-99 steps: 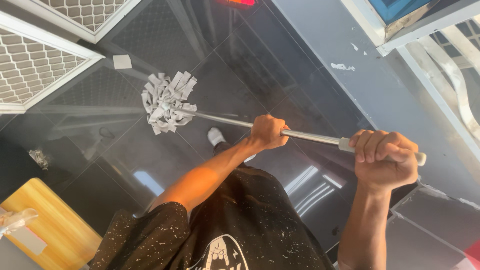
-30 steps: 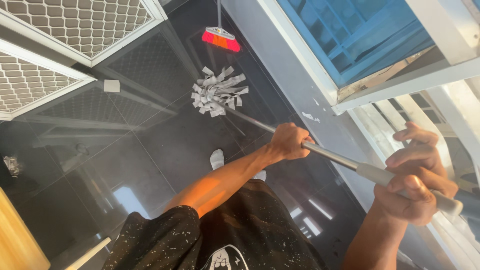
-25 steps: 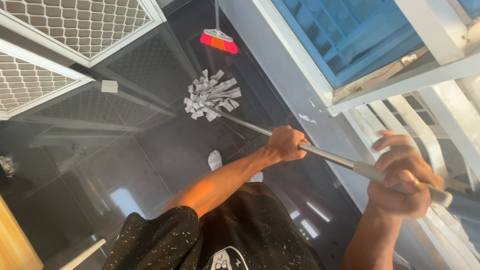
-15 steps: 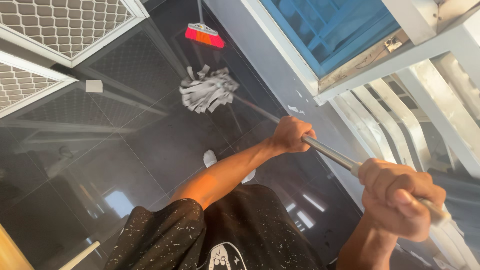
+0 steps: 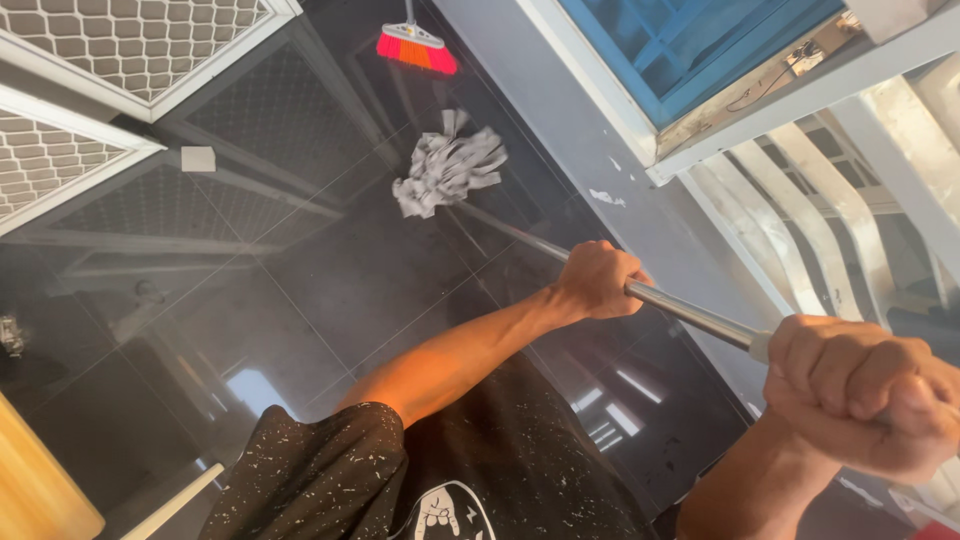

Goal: The person mops a dark tiled floor with a mop, moving it across the surface.

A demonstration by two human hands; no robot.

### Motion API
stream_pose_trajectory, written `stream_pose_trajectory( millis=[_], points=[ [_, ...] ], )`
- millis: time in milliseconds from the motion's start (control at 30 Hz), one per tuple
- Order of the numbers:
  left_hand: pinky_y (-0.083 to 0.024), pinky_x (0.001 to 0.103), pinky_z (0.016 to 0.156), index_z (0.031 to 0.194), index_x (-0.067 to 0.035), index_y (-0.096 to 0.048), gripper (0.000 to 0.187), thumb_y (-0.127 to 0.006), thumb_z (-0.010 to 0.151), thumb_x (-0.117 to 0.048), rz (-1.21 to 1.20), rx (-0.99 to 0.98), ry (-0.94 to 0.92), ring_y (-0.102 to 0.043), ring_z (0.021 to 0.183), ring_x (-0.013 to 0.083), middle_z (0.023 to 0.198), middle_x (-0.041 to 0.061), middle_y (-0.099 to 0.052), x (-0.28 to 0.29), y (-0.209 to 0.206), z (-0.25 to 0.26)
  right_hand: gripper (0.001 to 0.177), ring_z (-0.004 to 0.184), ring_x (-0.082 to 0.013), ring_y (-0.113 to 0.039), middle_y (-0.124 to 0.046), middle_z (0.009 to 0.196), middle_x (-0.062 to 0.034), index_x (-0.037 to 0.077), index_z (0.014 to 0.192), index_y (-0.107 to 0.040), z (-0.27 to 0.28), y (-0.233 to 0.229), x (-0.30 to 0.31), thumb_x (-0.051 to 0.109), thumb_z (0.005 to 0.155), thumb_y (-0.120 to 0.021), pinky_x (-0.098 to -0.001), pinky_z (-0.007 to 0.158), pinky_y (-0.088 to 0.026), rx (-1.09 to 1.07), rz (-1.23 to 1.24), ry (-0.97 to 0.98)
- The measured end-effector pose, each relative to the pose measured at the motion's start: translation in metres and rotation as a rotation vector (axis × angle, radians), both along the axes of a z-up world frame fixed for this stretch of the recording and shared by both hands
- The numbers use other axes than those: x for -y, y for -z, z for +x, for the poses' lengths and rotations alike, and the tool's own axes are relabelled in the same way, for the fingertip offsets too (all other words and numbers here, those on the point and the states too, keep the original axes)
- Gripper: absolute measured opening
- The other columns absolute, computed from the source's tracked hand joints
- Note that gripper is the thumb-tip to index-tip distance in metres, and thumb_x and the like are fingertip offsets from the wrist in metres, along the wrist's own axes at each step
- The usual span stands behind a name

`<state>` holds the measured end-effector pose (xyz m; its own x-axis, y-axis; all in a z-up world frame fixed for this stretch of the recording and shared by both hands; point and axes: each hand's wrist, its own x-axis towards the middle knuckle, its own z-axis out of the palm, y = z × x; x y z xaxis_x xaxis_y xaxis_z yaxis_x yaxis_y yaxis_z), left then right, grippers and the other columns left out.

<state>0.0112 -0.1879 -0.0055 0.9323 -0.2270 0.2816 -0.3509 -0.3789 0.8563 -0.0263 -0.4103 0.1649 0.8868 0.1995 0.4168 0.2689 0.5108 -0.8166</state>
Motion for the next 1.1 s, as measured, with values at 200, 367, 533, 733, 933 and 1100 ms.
stream_pose_trajectory(
  millis=[200,367,533,733,933,1100],
  points=[
    [-0.04,0.04,0.041,0.052,-0.007,-0.064,0.029,-0.064,0.077,-0.02,0.171,-0.166,0.073,-0.053,0.035,0.027,0.042,0.007,-0.058,-0.02,0.005,-0.026,0.032,0.043,-0.0142,-0.028,-0.036,0.049,-0.0011,0.012,0.064,-0.042,-0.034,0.022,0.0,0.023,0.094,-0.042,-0.0342,0.049,-0.03,-0.084,0.037,0.088],
    [-0.04,0.035,0.041,0.06,-0.011,-0.064,0.02,-0.062,0.077,-0.02,-0.12,0.177,0.018,-0.051,0.038,0.0211,0.05,0.005,-0.058,-0.022,0.001,-0.035,0.026,0.049,-0.0163,-0.03,-0.039,0.048,-0.0015,0.013,0.064,-0.043,-0.062,-0.006,-0.017,0.02,0.087,-0.054,-0.0356,0.053,-0.032,0.046,-0.144,0.036],
    [-0.034,0.04,0.039,0.046,-0.008,-0.045,0.04,-0.067,0.078,-0.019,-0.08,0.195,0.124,-0.043,0.034,0.0266,0.041,0.012,-0.045,-0.028,0.011,-0.027,0.029,0.046,-0.0182,-0.037,-0.044,0.051,-0.0065,0.008,0.059,-0.047,-0.091,-0.034,-0.076,0.021,0.083,-0.055,-0.0377,0.053,-0.042,0.08,-0.183,0.086],
    [-0.037,0.039,0.041,0.049,-0.008,-0.045,0.035,-0.065,0.076,-0.017,-0.094,0.218,0.158,-0.045,0.037,0.0282,0.043,0.011,-0.047,-0.038,0.028,-0.037,0.034,0.047,-0.0233,-0.051,-0.049,0.05,-0.0097,0.004,0.056,-0.051,-0.122,-0.035,-0.125,0.02,0.086,-0.057,-0.0446,0.063,-0.056,0.112,-0.443,0.231],
    [-0.04,0.039,0.042,0.048,-0.009,-0.052,0.032,-0.066,0.076,-0.018,-0.073,0.132,0.127,-0.052,0.037,0.0275,0.044,0.011,-0.052,-0.043,0.007,-0.072,0.035,0.069,-0.0303,-0.063,-0.06,0.077,-0.0136,0.002,0.077,-0.058,-0.125,-0.041,-0.12,0.032,0.093,-0.063,-0.0509,0.106,-0.051,0.19,-0.419,0.291],
    [-0.044,0.038,0.042,0.052,-0.007,-0.062,0.025,-0.067,0.074,-0.019,-0.01,-0.031,0.073,-0.055,0.038,0.027,0.048,0.012,-0.057,-0.04,-0.014,-0.107,0.035,0.093,-0.0268,-0.059,-0.058,0.088,-0.009,0.002,0.086,-0.053,-0.113,-0.031,-0.082,0.036,0.09,-0.059,-0.0462,0.11,-0.046,0.218,-0.337,0.42]
  ],
)
